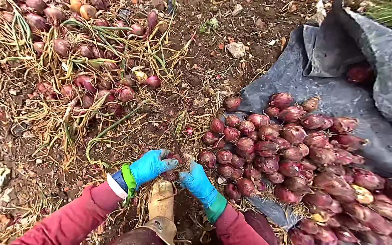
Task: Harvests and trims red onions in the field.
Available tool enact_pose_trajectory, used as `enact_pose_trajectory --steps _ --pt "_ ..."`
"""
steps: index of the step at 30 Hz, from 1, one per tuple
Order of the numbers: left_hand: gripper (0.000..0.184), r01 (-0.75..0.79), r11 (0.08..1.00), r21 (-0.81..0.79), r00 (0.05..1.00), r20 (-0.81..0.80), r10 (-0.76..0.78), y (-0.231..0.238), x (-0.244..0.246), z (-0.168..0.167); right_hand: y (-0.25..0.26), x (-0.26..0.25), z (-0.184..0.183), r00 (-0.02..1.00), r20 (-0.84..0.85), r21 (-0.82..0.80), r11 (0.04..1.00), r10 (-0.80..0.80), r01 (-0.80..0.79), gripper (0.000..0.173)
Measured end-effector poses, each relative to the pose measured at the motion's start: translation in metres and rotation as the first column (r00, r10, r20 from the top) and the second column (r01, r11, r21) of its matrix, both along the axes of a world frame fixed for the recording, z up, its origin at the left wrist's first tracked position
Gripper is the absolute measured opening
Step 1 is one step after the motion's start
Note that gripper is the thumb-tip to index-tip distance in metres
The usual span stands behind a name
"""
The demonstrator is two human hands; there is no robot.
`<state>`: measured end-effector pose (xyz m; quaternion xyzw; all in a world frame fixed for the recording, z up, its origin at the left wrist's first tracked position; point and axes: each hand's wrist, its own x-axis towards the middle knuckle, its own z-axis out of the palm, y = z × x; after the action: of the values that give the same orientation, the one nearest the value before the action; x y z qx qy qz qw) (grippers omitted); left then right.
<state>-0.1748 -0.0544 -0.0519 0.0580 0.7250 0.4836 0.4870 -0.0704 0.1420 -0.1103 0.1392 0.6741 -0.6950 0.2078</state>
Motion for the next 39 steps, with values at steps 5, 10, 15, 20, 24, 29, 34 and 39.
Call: enact_pose_trajectory --steps 5,10,15,20,24,29,34,39 --pt "0.07 0.299 0.912 -0.28 0.936 -0.101 -0.337 0.037 0.002 0.052 0.012 0.02 0.016 0.959 -0.246 0.228 0.953 -0.139 0.197 0.089" --pt "0.067 0.457 0.843 -0.282 0.855 -0.12 -0.504 0.086 -0.012 0.077 0.038 0.034 0.033 0.914 -0.295 0.233 0.906 -0.28 0.353 0.09" --pt "0.062 0.533 0.625 -0.57 0.608 -0.255 -0.752 0.145 -0.021 0.081 0.079 0.046 0.053 0.948 -0.036 0.105 0.942 -0.316 0.318 0.083" --pt "0.081 0.237 0.783 -0.575 0.629 -0.523 -0.575 0.185 -0.057 0.053 0.105 0.085 0.051 0.802 -0.049 -0.151 0.798 -0.595 0.583 0.084" --pt "0.077 0.256 0.947 -0.195 0.733 -0.6 -0.322 0.165 -0.073 0.061 0.083 0.098 0.015 0.763 0.187 -0.064 0.767 -0.619 0.638 0.088" --pt "0.032 -0.482 0.773 -0.413 0.679 -0.733 0.031 0.052 -0.205 0.001 0.048 0.112 -0.005 0.881 0.286 -0.098 0.903 -0.377 0.418 0.09" --pt "0.076 -0.424 0.472 -0.773 0.837 -0.533 -0.12 -0.033 -0.287 -0.077 0.015 0.087 -0.007 0.918 0.374 -0.1 0.978 -0.131 0.181 0.088" --pt "0.06 -0.345 0.505 -0.791 0.762 -0.55 -0.341 -0.037 -0.287 -0.072 0.016 0.049 -0.01 0.896 0.413 -0.104 0.97 -0.159 0.221 0.098"
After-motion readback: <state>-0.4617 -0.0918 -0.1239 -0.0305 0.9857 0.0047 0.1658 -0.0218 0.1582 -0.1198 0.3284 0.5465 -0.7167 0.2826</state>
